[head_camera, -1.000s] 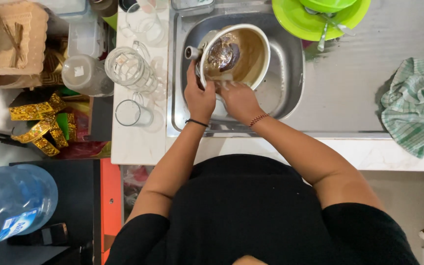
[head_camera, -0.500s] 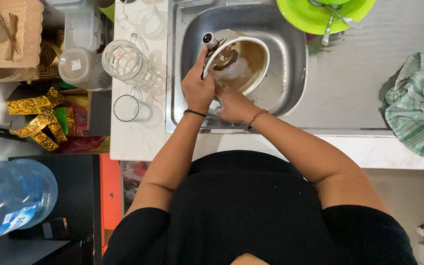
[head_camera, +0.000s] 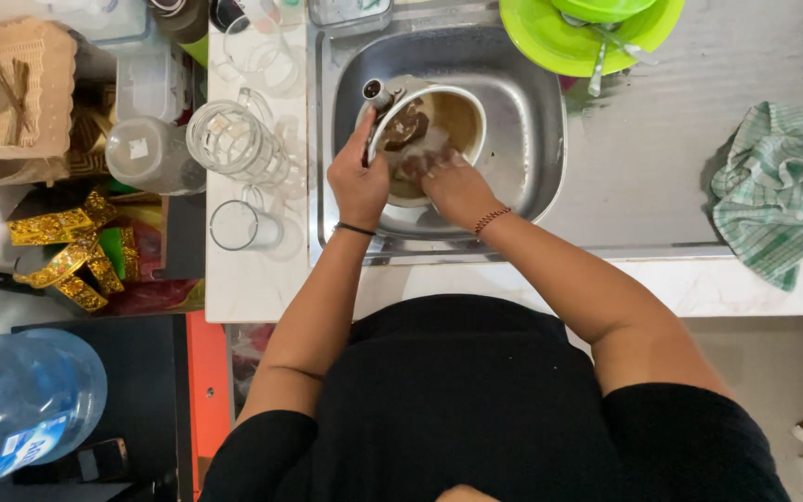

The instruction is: Wash dishes, including plates, spoons, and a cooking pot in a kitchen sink using a sponge and soap.

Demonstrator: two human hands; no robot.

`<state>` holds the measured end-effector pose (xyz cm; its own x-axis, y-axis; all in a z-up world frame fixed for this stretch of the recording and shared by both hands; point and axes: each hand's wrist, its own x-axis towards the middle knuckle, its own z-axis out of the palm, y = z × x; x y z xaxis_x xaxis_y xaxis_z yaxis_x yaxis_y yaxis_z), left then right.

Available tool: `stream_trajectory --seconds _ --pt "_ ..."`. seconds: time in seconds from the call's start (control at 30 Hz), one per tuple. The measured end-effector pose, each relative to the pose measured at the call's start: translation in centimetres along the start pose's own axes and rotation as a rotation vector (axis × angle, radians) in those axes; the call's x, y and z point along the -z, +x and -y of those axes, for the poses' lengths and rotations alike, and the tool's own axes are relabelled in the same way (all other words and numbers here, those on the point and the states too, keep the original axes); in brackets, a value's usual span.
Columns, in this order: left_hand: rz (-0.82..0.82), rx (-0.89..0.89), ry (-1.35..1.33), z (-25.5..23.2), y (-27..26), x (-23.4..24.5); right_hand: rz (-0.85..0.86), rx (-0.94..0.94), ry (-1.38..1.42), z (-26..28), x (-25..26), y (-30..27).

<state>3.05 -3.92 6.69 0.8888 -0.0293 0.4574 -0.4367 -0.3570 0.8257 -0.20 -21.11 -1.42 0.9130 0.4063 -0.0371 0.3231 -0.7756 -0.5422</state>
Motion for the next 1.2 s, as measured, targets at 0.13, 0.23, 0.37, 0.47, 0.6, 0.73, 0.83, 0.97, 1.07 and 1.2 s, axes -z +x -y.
stream_trajectory --seconds 0.13,0.23,0.37,0.47,0.6,0.73,0.83,0.97,1.07,1.2 --pt "-0.033 -0.098 0.016 0.2 0.2 -0.4 0.001 -0.012 -0.239 2.4 1.4 -0.3" --pt "-0.021 -0.016 0.022 -0.4 0.4 -0.4 -0.087 0.067 0.063 3.5 0.7 -0.4" --pt "-0.036 -0.14 0.007 0.2 2.0 0.5 -0.255 0.169 -0.354 1.2 2.1 -1.4" --pt "-0.048 0.193 -0.067 -3.1 2.4 0.8 -0.305 0.216 -0.461 0.7 2.4 -1.3" --pt "-0.027 0.466 0.0 -3.2 1.3 -0.1 -0.415 0.225 -0.43 2.3 1.2 -0.9" --pt "-0.108 0.1 -0.08 2.2 0.9 -0.9 -0.387 0.132 -0.263 4.0 1.8 -1.3" --pt "-0.083 0.109 -0.178 0.7 2.0 1.1 -0.449 0.27 -0.283 2.5 3.5 -1.9" --pt "-0.044 0.209 -0.043 -1.1 2.3 1.1 -0.492 0.3 -0.526 2.2 4.3 -2.1" --pt "-0.047 -0.04 -0.01 0.2 1.4 0.0 -0.256 0.177 -0.241 5.0 3.6 -2.5" --pt "0.044 -0.006 0.044 -1.9 0.7 0.1 -0.038 -0.025 -0.082 1.4 1.8 -1.2"
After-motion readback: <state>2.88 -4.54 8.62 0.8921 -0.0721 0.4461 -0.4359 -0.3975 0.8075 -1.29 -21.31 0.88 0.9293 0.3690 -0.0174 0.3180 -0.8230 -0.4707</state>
